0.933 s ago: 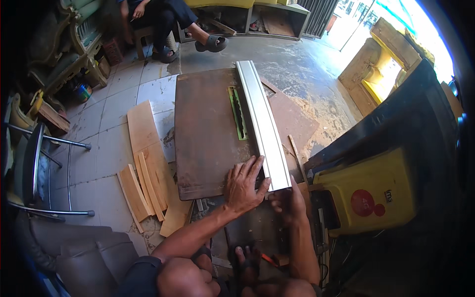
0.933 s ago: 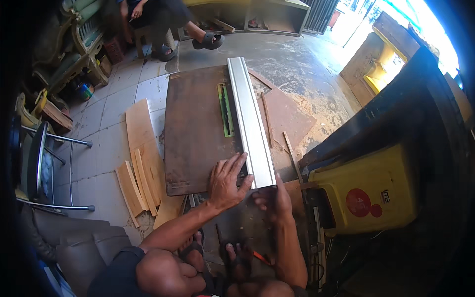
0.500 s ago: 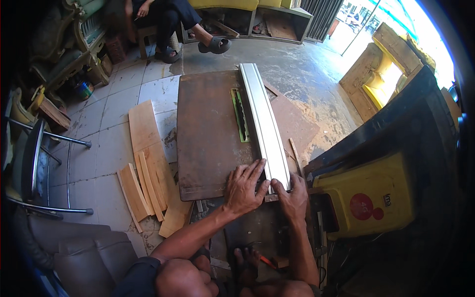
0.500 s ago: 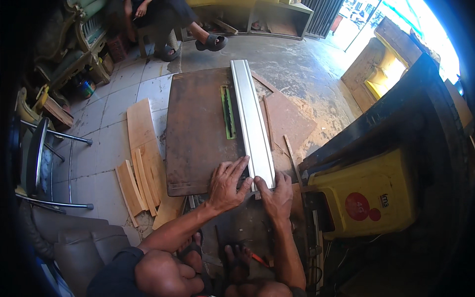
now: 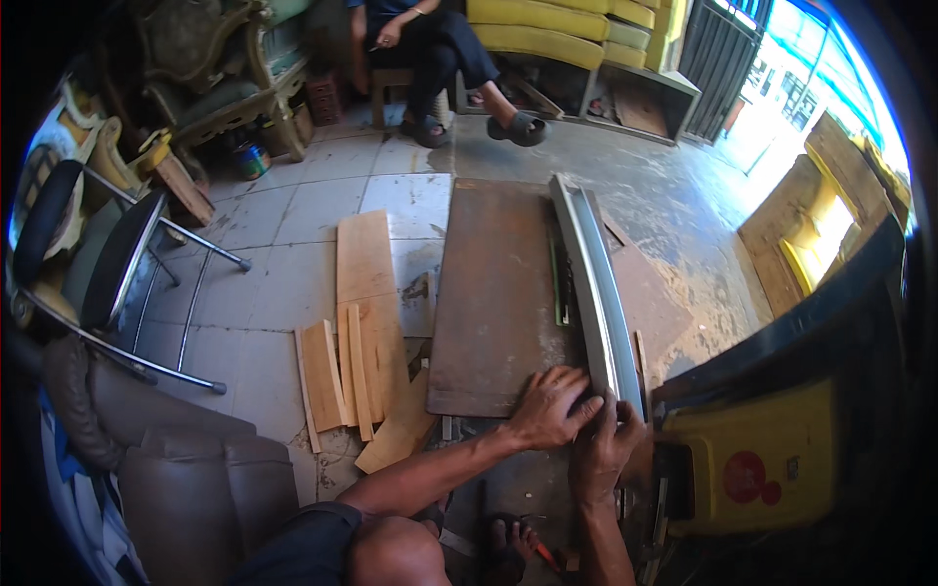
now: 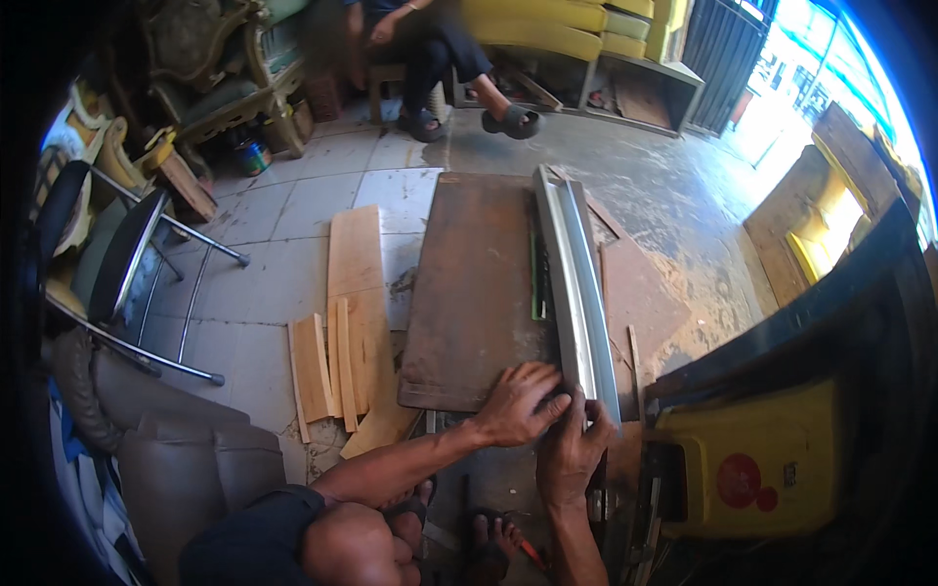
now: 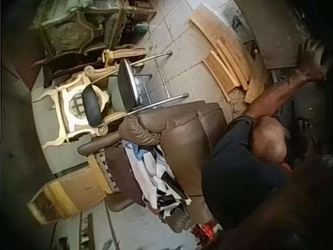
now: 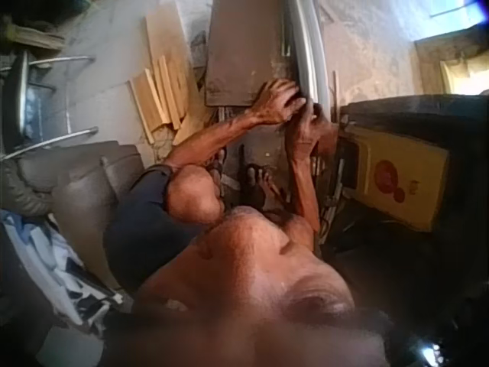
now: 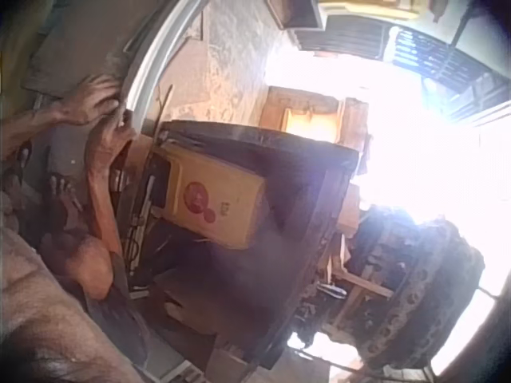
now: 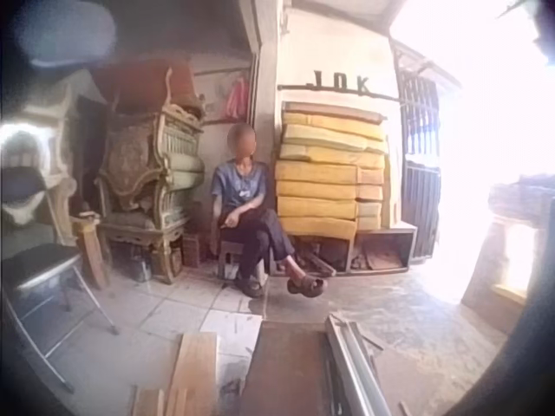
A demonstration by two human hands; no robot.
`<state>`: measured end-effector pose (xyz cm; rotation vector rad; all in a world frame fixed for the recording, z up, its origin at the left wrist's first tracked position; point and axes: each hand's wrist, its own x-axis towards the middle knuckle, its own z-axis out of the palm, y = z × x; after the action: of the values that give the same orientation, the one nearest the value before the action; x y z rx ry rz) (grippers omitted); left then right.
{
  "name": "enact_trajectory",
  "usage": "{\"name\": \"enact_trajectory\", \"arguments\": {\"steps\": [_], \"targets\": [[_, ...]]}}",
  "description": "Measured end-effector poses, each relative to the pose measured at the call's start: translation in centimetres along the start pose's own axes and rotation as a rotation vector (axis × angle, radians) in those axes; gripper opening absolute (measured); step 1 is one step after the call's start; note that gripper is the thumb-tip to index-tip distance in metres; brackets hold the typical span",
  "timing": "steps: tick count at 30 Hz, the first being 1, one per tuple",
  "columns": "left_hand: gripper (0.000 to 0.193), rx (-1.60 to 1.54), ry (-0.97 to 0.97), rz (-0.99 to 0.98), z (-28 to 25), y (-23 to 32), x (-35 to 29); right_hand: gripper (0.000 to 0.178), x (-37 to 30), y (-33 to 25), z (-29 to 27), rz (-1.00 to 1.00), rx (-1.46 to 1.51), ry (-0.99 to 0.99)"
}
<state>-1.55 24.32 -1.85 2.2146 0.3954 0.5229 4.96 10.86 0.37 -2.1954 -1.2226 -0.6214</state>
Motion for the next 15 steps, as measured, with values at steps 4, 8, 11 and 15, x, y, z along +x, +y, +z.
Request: {"name": "enact_trajectory", "arguments": {"steps": [4,8,11,15], "targets": [[0.057,-0.049,0.299,0.009,1.8,-0.2,0.0,0.045,-0.3,-0.4,-0.1,0.08,0.131,-0.016],[0.053,-0.097,0.292,-0.007,1.6,-0.5,0.2,0.056,-0.2,-0.2,-1.4,0.058,0.167,-0.145],[0.066,0.001,0.259,0.013,1.2,-0.3,-0.3,0.051,0.9,0.8,-2.0,0.084,0.137,-0.029],[0.076,0.134,0.138,0.028,1.1,0.9,-0.2,0.046,1.3,3.4,-1.8,0.258,0.026,-0.003]]}}
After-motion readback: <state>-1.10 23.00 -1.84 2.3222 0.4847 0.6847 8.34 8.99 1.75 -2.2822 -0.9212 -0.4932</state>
